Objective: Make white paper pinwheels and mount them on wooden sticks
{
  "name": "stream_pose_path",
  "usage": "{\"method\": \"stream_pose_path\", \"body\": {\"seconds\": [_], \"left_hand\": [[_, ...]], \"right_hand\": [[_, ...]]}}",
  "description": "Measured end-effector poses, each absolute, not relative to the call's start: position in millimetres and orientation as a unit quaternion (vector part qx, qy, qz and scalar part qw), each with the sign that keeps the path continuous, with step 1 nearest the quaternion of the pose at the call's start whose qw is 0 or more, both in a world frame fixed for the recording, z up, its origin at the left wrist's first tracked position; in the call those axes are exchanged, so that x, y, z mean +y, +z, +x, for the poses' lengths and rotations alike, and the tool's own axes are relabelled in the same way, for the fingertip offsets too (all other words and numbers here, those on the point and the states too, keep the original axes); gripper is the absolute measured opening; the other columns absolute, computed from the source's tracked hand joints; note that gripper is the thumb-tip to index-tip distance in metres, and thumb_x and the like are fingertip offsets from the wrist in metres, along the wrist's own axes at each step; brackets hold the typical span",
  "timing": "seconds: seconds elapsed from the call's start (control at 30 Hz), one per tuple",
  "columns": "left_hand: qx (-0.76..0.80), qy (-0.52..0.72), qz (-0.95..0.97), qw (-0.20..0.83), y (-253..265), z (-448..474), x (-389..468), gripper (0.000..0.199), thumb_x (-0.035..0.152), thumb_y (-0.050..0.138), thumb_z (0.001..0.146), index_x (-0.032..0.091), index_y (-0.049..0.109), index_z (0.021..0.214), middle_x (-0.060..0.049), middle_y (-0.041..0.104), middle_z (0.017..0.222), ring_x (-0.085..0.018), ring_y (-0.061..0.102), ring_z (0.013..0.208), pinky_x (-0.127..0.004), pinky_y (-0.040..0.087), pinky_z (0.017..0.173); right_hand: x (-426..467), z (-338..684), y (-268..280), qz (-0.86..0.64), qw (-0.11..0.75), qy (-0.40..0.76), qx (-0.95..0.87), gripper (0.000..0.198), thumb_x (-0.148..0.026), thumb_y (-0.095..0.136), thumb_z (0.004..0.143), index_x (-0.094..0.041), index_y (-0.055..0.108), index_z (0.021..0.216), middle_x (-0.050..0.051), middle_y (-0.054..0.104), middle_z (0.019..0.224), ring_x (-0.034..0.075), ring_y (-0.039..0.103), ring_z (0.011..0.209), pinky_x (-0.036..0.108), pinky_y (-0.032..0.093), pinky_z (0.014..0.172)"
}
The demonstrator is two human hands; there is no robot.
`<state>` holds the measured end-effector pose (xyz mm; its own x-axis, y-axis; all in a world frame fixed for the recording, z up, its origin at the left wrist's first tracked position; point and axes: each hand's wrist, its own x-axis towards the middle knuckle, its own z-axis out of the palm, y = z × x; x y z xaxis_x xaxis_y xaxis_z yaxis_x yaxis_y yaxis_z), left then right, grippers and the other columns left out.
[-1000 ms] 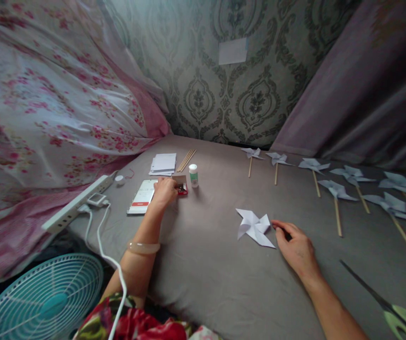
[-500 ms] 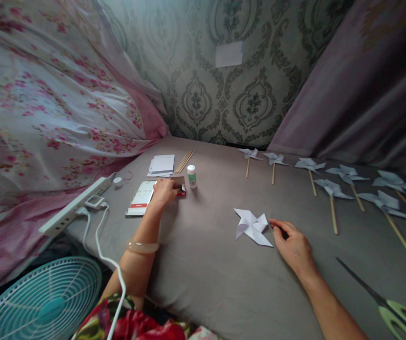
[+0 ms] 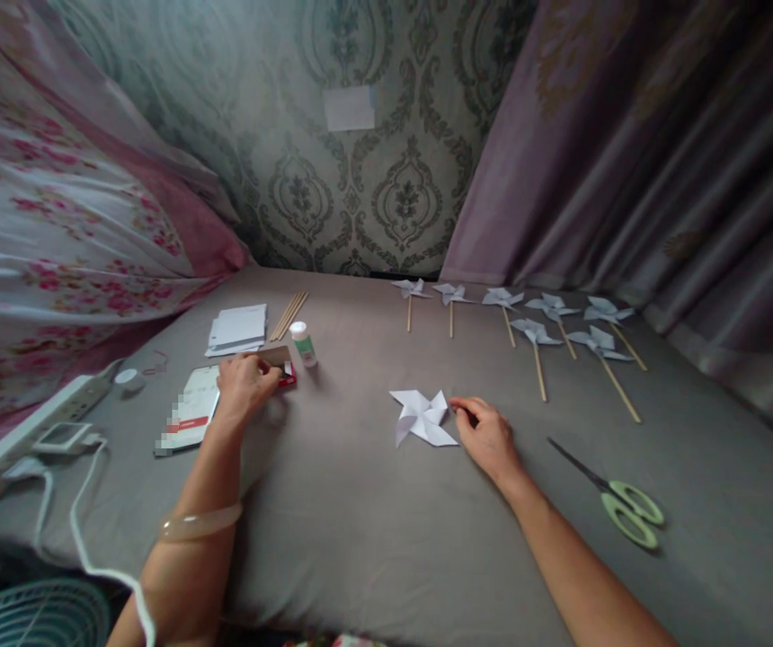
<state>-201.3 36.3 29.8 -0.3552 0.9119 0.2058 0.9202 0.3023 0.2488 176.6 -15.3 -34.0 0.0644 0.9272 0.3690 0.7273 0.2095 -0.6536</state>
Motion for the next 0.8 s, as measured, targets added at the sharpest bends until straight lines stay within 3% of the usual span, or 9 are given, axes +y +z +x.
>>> {"method": "stream_pose_path", "body": {"seconds": [0.13,0.27,0.43,0.57,0.67,0.8], "left_hand": [[-0.807,-0.238,-0.540,0.034,40,-196,30,0.017,0.031,0.052,0.071,0.018,0.063,0.070,-0.013,0.069,0.093,-0.030,0.060,0.100,-0.041,0.044,0.094],[-0.775,-0.410,-0.480,0.009,45,-183,21,0.021,0.033,0.051,0.071,0.017,0.064,0.078,-0.008,0.069,0.086,-0.024,0.063,0.083,-0.037,0.049,0.084],[-0.618,-0.604,-0.397,-0.310,44,-134,4,0.027,0.039,0.066,0.061,0.017,0.064,0.076,-0.002,0.066,0.073,-0.014,0.059,0.067,-0.025,0.047,0.065],[-0.526,-0.587,-0.297,-0.539,48,-79,-18,0.033,0.034,0.079,0.051,0.016,0.064,0.074,-0.004,0.070,0.079,-0.012,0.060,0.071,-0.021,0.044,0.061],[-0.472,-0.543,-0.251,-0.647,53,-47,-30,0.034,0.028,0.085,0.048,0.014,0.067,0.073,-0.005,0.070,0.082,-0.011,0.060,0.073,-0.020,0.044,0.062],[-0.418,-0.510,-0.234,-0.714,54,-21,-36,0.026,0.022,0.084,0.053,0.013,0.069,0.072,-0.004,0.069,0.081,-0.010,0.060,0.074,-0.020,0.044,0.065]], "right_hand": [[-15,176,-34,-0.616,0.393,0.131,-0.671,0.029,-0.022,0.042,0.082,-0.022,0.070,0.089,0.007,0.072,0.094,0.022,0.064,0.091,0.038,0.048,0.086],[-15,176,-33,-0.617,0.394,0.136,-0.668,0.029,-0.019,0.043,0.081,-0.022,0.070,0.090,0.006,0.071,0.094,0.021,0.064,0.090,0.037,0.049,0.085],[-15,175,-31,-0.619,0.399,0.138,-0.663,0.029,-0.017,0.044,0.081,-0.021,0.071,0.090,0.007,0.071,0.094,0.021,0.064,0.091,0.037,0.049,0.086],[-13,177,-28,-0.608,0.430,0.141,-0.652,0.026,-0.021,0.046,0.084,-0.021,0.072,0.091,0.007,0.070,0.093,0.020,0.064,0.087,0.035,0.050,0.082],[-15,178,-20,-0.583,0.476,0.101,-0.651,0.022,-0.028,0.052,0.085,-0.021,0.073,0.088,0.008,0.069,0.094,0.021,0.063,0.090,0.036,0.048,0.085],[-24,173,0,-0.527,0.533,0.079,-0.658,0.020,-0.034,0.057,0.088,-0.022,0.073,0.087,0.007,0.069,0.090,0.020,0.063,0.088,0.036,0.048,0.085]]}}
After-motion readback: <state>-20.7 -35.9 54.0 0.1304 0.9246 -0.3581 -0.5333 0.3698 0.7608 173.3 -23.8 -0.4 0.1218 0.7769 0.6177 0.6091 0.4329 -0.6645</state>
